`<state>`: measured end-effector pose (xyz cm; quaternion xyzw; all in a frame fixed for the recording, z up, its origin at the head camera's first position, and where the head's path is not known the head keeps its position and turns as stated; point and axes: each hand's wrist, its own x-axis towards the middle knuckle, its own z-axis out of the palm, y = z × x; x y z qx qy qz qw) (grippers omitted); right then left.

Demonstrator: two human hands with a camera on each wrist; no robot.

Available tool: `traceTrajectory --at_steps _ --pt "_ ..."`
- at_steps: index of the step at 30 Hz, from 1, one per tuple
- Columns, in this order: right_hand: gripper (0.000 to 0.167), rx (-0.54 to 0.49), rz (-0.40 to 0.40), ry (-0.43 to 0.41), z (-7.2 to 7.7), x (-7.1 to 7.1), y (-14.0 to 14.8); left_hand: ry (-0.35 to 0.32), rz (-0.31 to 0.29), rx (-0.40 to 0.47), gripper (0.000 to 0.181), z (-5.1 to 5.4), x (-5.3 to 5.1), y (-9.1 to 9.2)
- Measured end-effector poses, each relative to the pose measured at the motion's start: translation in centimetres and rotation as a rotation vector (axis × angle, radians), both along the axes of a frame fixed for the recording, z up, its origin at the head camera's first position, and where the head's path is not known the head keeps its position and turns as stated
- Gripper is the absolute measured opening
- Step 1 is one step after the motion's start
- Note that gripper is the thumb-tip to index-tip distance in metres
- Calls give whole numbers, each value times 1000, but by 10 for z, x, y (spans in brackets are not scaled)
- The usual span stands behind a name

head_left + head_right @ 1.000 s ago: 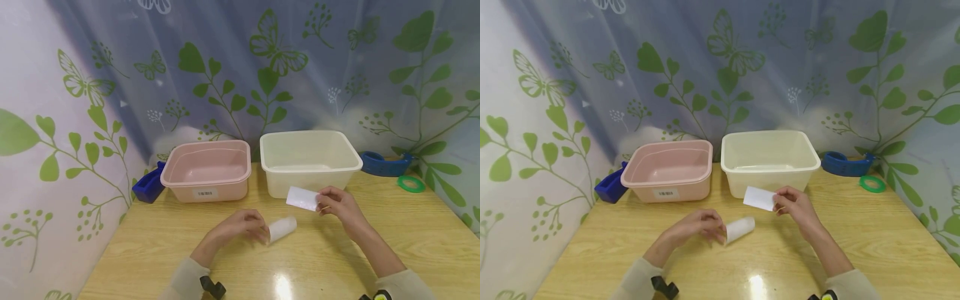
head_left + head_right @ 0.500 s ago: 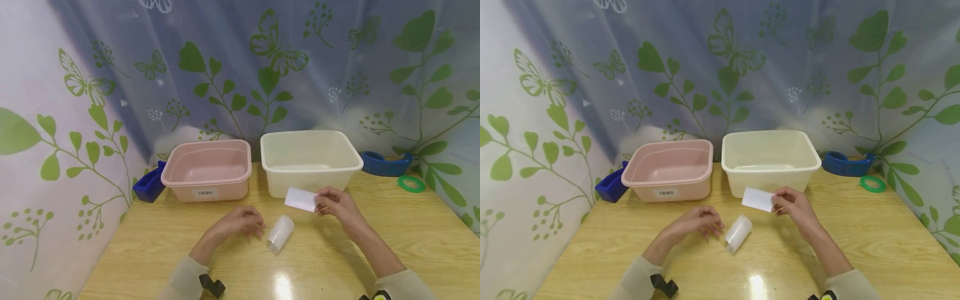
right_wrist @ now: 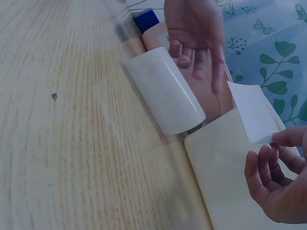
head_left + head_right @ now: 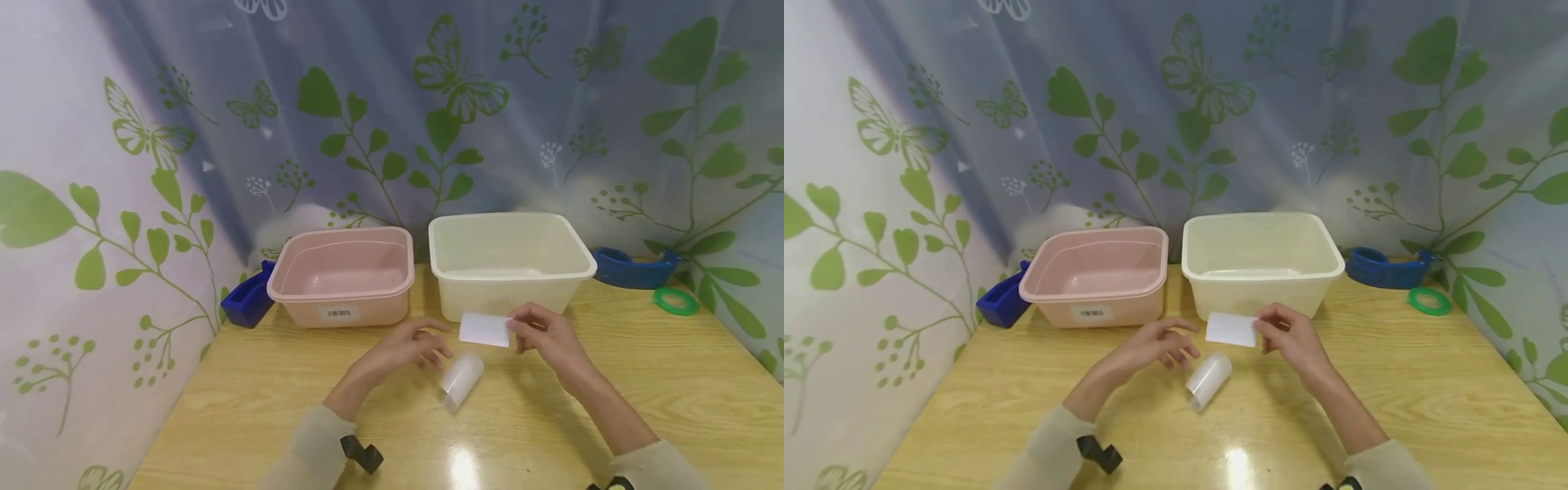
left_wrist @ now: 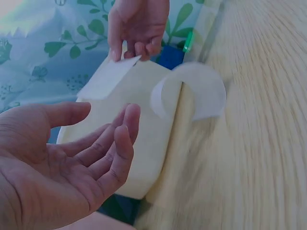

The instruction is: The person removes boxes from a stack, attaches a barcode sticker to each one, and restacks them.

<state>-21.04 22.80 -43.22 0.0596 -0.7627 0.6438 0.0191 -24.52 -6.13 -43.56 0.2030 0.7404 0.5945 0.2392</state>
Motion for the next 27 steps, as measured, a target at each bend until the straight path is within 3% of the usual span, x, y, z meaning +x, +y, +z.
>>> traceTrajectory --at_steps 6,15,27 --pt "24 49 12 27 0 1 -1 13 7 32 38 6 0 15" --pt "26 13 40 94 2 6 4 51 18 66 28 12 -3 25" --pt "27 13 -6 153 2 4 9 32 72 -5 27 13 -3 32"
